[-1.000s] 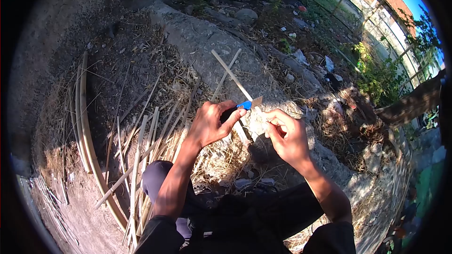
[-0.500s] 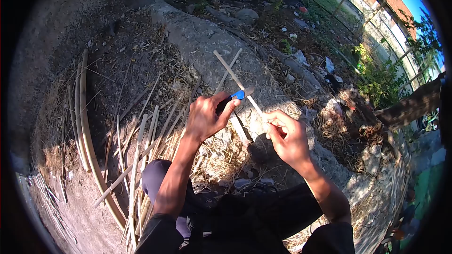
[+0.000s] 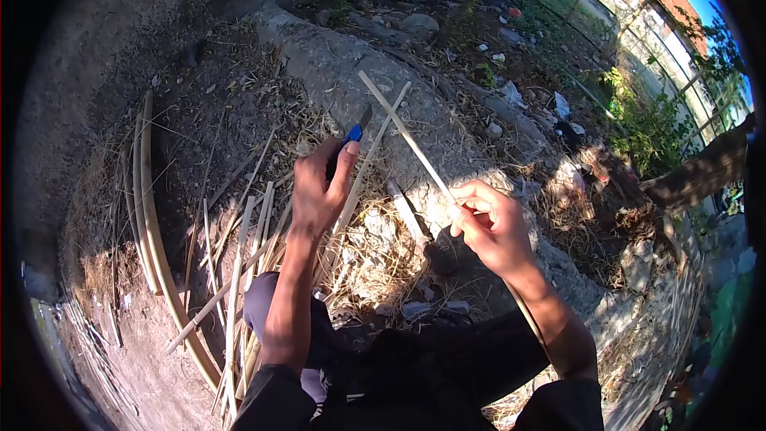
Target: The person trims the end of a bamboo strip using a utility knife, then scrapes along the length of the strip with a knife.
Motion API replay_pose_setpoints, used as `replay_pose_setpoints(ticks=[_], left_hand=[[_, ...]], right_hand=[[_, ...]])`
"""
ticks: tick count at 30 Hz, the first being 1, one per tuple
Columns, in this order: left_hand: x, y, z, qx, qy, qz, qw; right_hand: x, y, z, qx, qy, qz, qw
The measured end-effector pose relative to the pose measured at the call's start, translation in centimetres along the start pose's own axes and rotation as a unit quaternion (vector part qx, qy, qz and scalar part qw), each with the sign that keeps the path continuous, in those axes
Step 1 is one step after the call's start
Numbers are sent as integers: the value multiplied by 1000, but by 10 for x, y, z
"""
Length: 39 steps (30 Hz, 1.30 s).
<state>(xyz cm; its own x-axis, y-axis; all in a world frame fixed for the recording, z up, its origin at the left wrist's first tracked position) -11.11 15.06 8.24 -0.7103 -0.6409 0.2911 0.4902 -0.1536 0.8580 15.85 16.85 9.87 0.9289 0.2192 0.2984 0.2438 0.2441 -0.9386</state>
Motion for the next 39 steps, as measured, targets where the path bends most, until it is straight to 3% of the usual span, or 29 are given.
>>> replay_pose_setpoints(ticks=[6,8,20,28,39], left_hand=[[-36,10,-23,-43,-128,6,991],[-44,10,-28,-19,-151,9,988],[-47,5,-28,-18,-145,29,989],[-51,1,-27,29,-159,-3,987],[-52,-1,-27,13,-144,-15,989]], right_hand=[[-4,13,1,-64,-29,30,997],[-5,16,1,-101,-28,45,994],[-12,11,4,-26,-45,27,998],[-12,19,6,-33,-50,13,998],[-14,23,8,-29,-54,26,998]])
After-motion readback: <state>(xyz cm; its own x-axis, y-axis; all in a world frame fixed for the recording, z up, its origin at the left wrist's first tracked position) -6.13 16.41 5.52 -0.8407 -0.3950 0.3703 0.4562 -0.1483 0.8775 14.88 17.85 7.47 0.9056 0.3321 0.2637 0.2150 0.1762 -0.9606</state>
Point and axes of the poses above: each hand's wrist, its own z-axis towards the middle knuckle, its own x-axis out of the back of the hand, y = z × x, the point moved 8 cm from there along z, towards the middle knuckle, and after that the axes turned 13 degrees about y, right-handed, at the moved point
